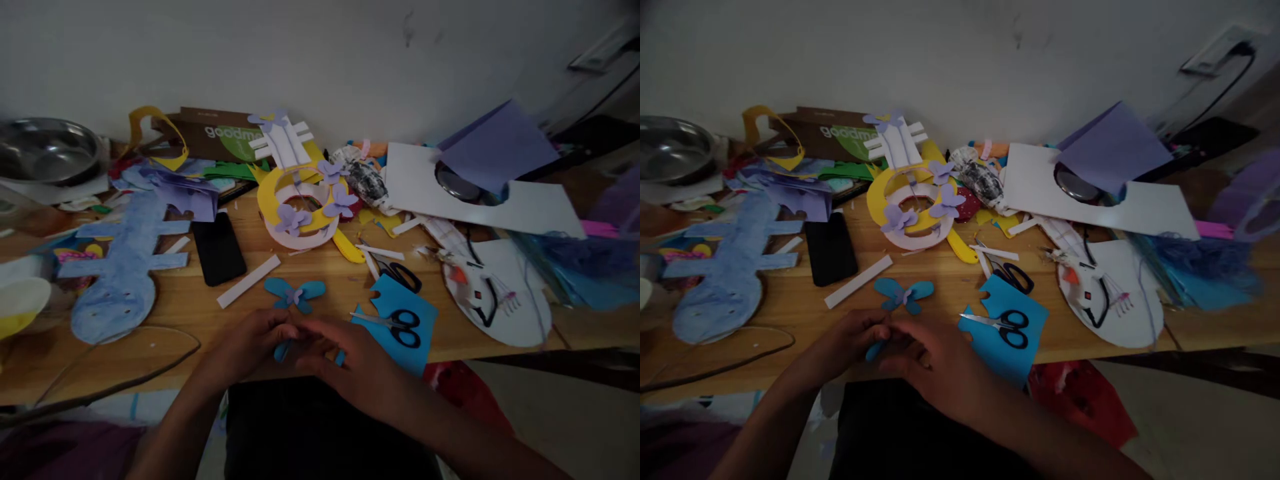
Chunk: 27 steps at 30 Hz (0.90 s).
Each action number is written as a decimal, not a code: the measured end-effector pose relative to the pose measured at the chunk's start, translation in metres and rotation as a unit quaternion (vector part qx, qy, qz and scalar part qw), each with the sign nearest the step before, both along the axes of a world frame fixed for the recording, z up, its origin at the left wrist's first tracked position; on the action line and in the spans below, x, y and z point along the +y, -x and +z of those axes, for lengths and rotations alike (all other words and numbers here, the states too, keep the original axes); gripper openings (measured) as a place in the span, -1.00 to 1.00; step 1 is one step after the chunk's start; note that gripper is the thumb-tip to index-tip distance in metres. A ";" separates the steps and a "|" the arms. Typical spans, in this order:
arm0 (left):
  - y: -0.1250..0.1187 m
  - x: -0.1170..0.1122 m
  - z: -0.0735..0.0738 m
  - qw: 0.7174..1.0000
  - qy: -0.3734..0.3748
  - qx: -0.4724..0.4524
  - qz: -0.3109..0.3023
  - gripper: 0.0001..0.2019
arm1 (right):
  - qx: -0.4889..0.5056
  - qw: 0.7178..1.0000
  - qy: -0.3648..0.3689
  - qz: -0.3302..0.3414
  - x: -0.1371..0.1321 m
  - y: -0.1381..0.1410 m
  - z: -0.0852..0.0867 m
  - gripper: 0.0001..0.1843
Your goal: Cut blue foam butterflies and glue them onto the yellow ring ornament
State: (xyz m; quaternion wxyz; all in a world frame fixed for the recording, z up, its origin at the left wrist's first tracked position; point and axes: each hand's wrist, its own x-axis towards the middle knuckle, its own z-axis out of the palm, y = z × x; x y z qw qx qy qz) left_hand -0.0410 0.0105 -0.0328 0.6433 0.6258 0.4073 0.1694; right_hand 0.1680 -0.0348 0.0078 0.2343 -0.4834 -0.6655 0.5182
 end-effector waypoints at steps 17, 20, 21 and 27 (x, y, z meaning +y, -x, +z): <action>0.013 0.017 -0.008 0.998 0.027 -0.031 0.050 -0.59 | -0.096 0.994 -0.046 -0.020 0.007 0.024 -0.005 -0.69; 0.019 0.020 -0.004 0.999 0.005 0.011 0.047 -0.70 | -0.087 0.994 -0.021 -0.065 0.015 0.020 -0.011 -0.72; 0.021 0.020 -0.002 0.999 0.004 0.026 0.047 -0.75 | -0.090 0.992 -0.012 -0.092 0.018 0.020 -0.014 -0.74; 0.008 0.006 -0.002 0.993 0.038 -0.009 0.110 -0.73 | -0.085 0.979 0.022 -0.185 0.028 0.020 -0.031 -0.89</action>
